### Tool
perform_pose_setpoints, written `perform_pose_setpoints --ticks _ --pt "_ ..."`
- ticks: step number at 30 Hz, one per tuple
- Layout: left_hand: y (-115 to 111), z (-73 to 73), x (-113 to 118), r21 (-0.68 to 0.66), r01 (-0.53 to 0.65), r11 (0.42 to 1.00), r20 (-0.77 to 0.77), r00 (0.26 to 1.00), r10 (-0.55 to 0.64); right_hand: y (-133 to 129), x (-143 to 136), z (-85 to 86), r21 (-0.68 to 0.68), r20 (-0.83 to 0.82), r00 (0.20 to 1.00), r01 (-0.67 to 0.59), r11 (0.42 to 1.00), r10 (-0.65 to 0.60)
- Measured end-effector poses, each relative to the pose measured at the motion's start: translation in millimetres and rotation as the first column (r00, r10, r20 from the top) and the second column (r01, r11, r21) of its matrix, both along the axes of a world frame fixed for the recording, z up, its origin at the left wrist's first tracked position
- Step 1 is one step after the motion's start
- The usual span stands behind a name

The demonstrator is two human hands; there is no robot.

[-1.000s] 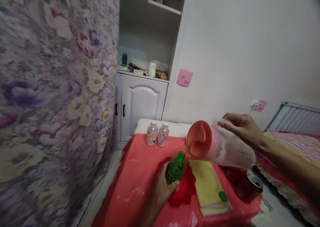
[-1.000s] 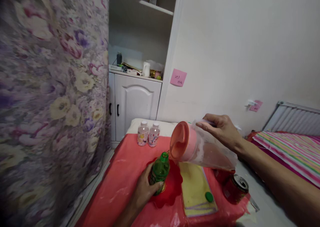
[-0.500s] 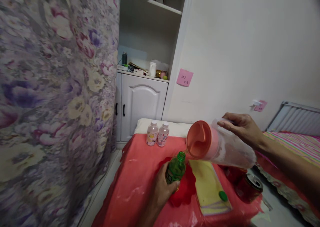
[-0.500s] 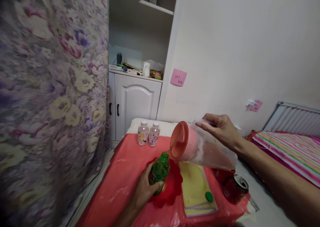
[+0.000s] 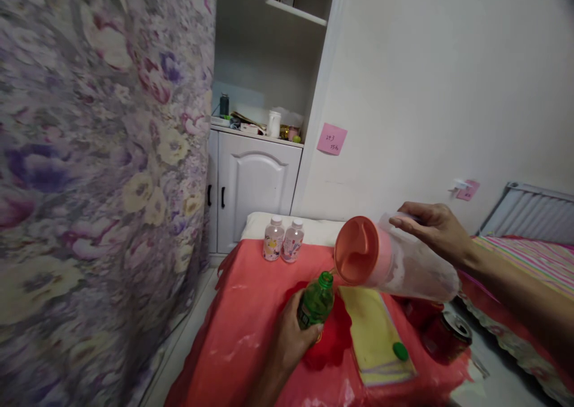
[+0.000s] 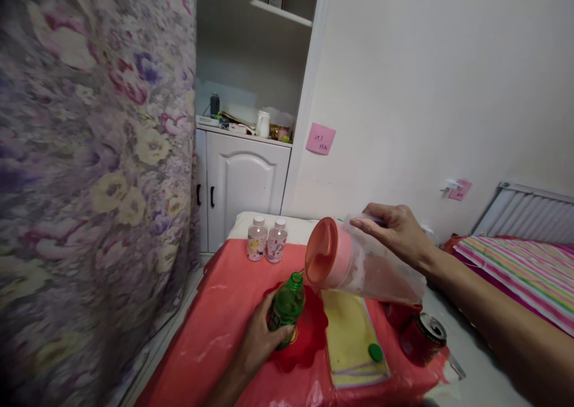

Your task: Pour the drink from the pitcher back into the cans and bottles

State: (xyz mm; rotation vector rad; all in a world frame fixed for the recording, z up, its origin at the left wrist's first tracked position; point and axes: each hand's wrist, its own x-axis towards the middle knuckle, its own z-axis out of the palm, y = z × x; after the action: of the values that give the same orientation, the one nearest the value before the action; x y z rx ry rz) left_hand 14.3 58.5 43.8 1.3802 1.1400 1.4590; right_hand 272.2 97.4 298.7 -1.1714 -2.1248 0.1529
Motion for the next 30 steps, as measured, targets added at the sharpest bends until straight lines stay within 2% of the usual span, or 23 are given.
perform_pose_setpoints --ticks 11,15,23,27,30 --pt "1.3 -2.9 -0.1 -0.013 0.003 1.000 -0.024 1.000 -0.003 0.4 -2.2 0.1 0.005 0.023 1.000 0.006 1.000 -0.006" --pt "2.5 -5.3 -1.5 0.002 0.016 1.000 -0.034 0.999 -0.016 0.0 -0.9 -5.3 -0.016 -0.011 1.000 -0.001 1.000 0.001" --pt "0.5 -0.9 -0.7 -0.017 0.016 1.000 -0.027 0.999 -0.016 2.6 2.0 -34.5 -0.057 -0.246 0.969 -0.033 0.998 0.018" --pt "-1.1 1.4 -0.9 -0.031 -0.002 1.000 -0.032 1.000 0.001 6.0 11.0 -55.5 -0.124 -0.412 0.911 -0.031 0.992 -0.024" --pt "-1.2 0.8 -1.1 -0.047 0.001 0.999 -0.036 0.999 -0.002 12.1 23.4 -77.3 -0.164 -0.524 0.848 -0.010 0.986 -0.079"
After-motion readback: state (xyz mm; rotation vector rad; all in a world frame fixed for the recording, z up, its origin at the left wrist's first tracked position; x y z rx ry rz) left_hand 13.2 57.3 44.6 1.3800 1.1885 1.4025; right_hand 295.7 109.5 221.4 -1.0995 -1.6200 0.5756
